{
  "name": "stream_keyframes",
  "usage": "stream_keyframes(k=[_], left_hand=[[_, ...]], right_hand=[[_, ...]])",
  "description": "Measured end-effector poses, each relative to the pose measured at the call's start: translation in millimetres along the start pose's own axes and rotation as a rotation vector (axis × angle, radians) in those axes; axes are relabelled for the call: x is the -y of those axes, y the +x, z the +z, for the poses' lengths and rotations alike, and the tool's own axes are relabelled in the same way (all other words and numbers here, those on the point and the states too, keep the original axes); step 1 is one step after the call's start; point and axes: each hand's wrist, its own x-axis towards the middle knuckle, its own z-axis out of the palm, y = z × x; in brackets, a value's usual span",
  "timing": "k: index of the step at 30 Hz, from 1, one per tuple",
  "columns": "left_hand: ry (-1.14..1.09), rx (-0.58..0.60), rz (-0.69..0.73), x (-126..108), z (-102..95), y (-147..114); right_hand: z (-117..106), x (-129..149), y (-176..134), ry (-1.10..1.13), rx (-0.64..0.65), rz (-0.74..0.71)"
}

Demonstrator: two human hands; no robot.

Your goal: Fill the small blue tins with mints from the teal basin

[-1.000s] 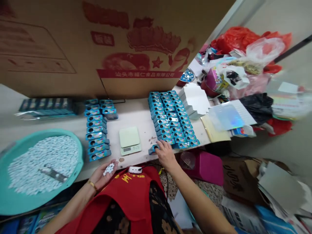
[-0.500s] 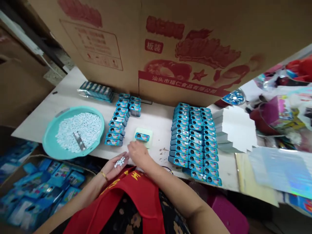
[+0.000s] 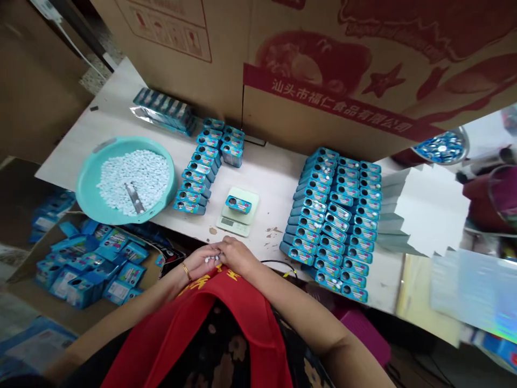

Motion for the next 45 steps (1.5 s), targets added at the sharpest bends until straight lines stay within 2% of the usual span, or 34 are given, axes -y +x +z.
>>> stream_keyframes(k=[6, 12, 15, 20, 23, 25, 30, 38, 42, 45], left_hand=[[0.028, 0.012, -0.106, -25.1, -17.5, -4.7], [0.027, 0.056, -0.187, -38.4, -19.3, -5.6], [-0.019, 0.040, -0.160, -43.1, -10.7, 2.7], [-0.037, -0.012, -0.046, -60.9, 11.1, 24.5], [-0.036, -0.059, 0.026, -70.6, 19.0, 32.8], [-0.058, -0.083, 0.057, -71.8, 19.4, 33.9], [-0.141, -0.159, 0.079, -60.9, 7.3, 26.9], [-0.203, -0.237, 0.069, -54.9, -13.0, 14.6], [-0.197, -0.246, 0.071, -59.6, -18.6, 9.0], [-0.181, -0.246, 0.048, -61.0, -23.0, 3.1]], right_hand=[[14.9, 12.7, 13.7, 0.086, -0.103, 0.105], [22.5, 22.7, 10.7, 0.221, -0.285, 0.141], [10.0, 15.5, 12.9, 0.294, -0.395, 0.167], [-40.6, -12.8, 31.8, 0.274, -0.600, 0.249], [-66.8, -26.3, 48.6, 0.116, -0.616, 0.223], [-75.3, -30.9, 58.1, 0.018, -0.581, 0.196], [-76.0, -33.3, 65.5, -0.072, -0.524, 0.117], [-71.8, -40.6, 58.7, 0.096, -0.654, 0.069], [-74.0, -37.4, 52.2, 0.128, -0.783, 0.141], [-73.5, -26.6, 35.3, 0.175, -0.851, 0.226]])
